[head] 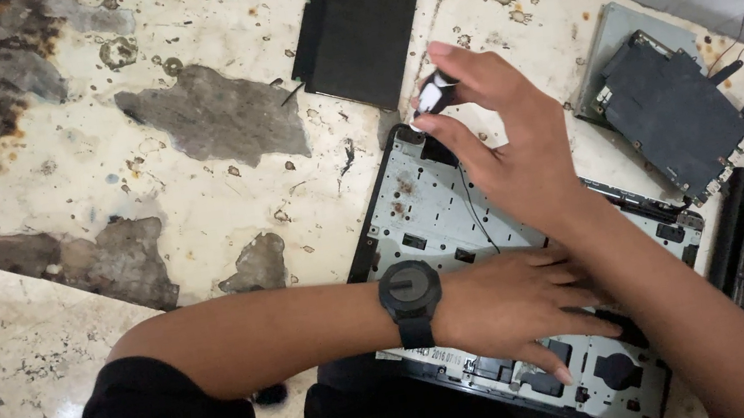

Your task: The person assembles a laptop by placing the keyboard and touchpad assembly onto the main chassis. They then use a screwdriver to secure the assembly with screws along the edges and over the internal components.

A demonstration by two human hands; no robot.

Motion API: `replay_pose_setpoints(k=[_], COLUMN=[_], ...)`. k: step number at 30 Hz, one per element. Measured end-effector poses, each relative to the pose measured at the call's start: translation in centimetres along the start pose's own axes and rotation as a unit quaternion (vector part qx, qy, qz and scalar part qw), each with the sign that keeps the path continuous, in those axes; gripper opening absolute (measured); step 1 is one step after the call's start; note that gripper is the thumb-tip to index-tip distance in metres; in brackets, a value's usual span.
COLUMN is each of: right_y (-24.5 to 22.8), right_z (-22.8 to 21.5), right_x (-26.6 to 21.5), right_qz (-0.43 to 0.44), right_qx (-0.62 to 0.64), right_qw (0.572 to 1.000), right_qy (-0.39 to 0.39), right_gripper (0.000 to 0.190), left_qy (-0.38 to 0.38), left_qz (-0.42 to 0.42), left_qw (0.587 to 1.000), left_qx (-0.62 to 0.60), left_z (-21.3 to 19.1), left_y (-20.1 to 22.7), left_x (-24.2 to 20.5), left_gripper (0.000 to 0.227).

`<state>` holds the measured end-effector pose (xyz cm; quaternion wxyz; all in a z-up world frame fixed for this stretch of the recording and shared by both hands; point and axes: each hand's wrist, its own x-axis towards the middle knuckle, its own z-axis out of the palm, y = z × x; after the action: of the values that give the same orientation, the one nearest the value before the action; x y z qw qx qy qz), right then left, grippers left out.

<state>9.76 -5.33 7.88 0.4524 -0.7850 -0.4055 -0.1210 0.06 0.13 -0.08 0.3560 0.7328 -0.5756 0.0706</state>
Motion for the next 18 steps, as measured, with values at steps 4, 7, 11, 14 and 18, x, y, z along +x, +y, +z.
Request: replay_pose_setpoints(k=[4,7,11,14,18], right_y=[-1.3,0.6,-0.2,-0.8,-0.8], right_z=[-0.4,0.1,-0.5,-1.0,-0.7], right_x=[1.0,0.2,0.6,0.4,0.2], right_qz=[-0.020,-0.029,-0.042,-0.050,-0.048], right_qx=[0.033,0.013,0.045,0.061,0.045], right_qw=[0.997,0.999,0.996,0.991,0.995], right_qy=[-0.072,-0.025,-0.063,-0.106,-0.075], right_gripper=[0.043,0.058,0.063,0.050,0.054], left_qy=[0.010,0.002,-0.005,0.001,-0.014], left_qz=[0.006,0.005,0.009,0.006,0.006], left_qw=[1.000,1.000,1.000,1.000,1.000], left_qx=[0.018,-0.002,0.024,0.021,0.001], left_z=[0.1,0.0,-0.4,-0.5,-0.3], left_y=[-0.1,0.0,0.1,0.2,0.0], left_x=[0.0,0.0,0.1,0.1,0.1], left_gripper=[0.071,0.070,0.070,0.069,0.071])
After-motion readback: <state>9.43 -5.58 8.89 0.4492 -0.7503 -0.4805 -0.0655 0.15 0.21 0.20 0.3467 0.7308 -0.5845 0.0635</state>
